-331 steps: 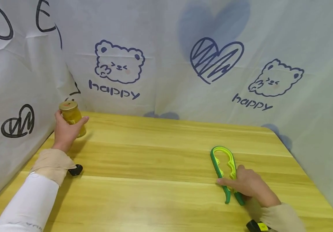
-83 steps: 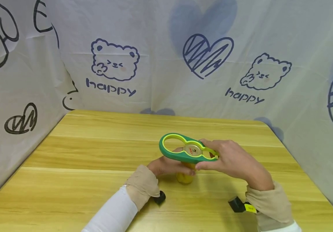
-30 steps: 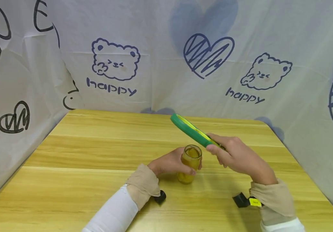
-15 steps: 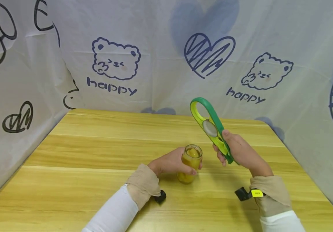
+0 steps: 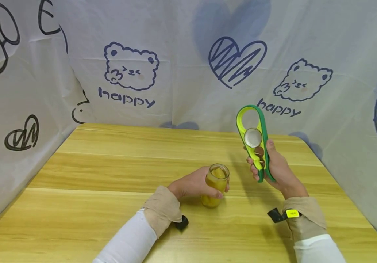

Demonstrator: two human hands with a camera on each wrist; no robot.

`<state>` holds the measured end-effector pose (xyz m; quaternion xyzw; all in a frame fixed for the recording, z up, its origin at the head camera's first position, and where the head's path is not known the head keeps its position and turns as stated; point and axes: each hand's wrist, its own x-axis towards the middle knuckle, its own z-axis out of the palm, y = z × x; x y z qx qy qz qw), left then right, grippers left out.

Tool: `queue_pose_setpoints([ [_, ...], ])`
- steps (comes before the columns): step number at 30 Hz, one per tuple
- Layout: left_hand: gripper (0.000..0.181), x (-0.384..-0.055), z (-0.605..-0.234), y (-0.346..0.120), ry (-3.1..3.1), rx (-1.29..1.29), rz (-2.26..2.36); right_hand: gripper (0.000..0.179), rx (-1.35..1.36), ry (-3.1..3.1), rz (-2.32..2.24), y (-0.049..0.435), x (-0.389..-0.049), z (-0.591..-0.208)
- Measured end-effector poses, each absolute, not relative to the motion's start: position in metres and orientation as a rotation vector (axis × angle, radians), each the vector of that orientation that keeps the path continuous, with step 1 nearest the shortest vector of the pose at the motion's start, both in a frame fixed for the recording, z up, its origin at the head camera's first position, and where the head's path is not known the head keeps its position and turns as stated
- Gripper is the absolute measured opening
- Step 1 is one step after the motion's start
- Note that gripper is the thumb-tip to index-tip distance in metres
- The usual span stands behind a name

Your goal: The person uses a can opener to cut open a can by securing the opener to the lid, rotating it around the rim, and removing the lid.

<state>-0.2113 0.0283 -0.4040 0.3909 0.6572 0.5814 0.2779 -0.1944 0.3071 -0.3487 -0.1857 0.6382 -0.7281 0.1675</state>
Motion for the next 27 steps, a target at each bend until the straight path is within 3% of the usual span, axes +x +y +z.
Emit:
queue_pose_setpoints([
  [16,0.039,-0.211,-0.403,0.028,1.76,1.056,1.552,0.085,-0.305,1.771,-2.171,0.313,-0.203,-0.369],
  [27,0.035,-0.21,-0.405,0.028,1.758,1.039,1.563,0.082,-0.356,1.641,-2.172,0.323,-0.206,-0.389],
])
